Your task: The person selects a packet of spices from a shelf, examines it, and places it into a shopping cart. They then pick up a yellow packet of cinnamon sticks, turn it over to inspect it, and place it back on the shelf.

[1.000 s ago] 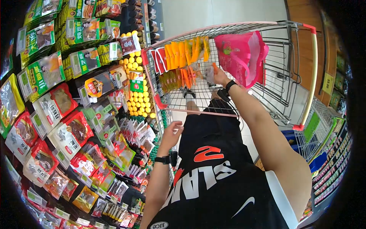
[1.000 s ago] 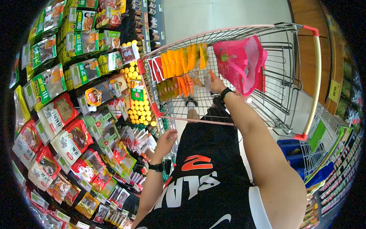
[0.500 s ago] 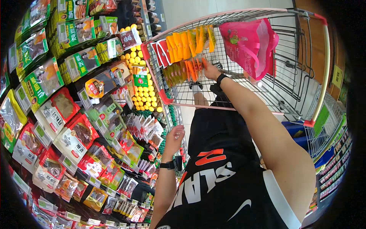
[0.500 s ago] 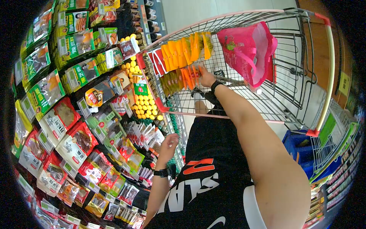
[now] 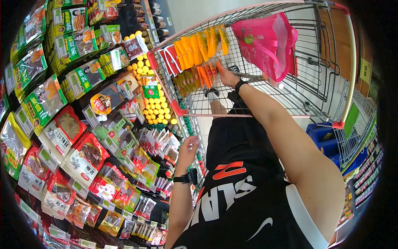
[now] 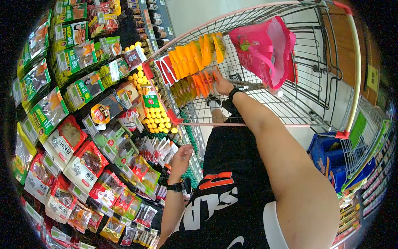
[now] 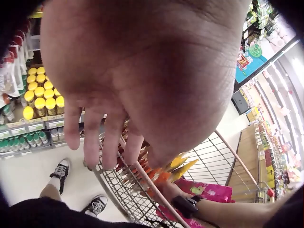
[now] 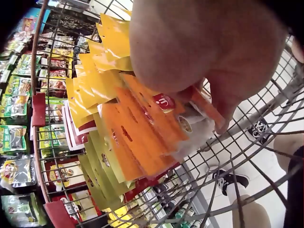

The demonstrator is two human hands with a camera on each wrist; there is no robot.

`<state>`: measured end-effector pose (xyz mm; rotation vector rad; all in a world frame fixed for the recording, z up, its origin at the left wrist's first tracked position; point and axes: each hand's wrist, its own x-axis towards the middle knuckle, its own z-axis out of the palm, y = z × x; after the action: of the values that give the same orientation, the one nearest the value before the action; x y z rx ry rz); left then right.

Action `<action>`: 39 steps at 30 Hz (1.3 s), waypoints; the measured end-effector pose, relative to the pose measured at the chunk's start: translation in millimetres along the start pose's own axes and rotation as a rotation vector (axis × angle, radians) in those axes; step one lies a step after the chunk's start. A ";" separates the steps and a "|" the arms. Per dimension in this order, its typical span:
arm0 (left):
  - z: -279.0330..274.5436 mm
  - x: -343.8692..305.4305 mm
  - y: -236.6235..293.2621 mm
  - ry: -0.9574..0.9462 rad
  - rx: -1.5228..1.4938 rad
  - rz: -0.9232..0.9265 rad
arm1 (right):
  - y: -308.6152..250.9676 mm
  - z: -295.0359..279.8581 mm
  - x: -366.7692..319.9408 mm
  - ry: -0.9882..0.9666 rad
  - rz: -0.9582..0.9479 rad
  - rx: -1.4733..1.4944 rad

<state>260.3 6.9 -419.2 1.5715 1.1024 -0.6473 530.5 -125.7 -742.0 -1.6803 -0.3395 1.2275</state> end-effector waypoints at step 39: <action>31.3 0.3 -16.5 0.068 -0.115 0.023 | -59.1 -45.3 -23.3 -0.187 0.355 0.241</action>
<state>249.8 -22.5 -436.0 1.5148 1.1501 -0.5093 576.2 -138.5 -680.0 -1.4586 0.0007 1.6240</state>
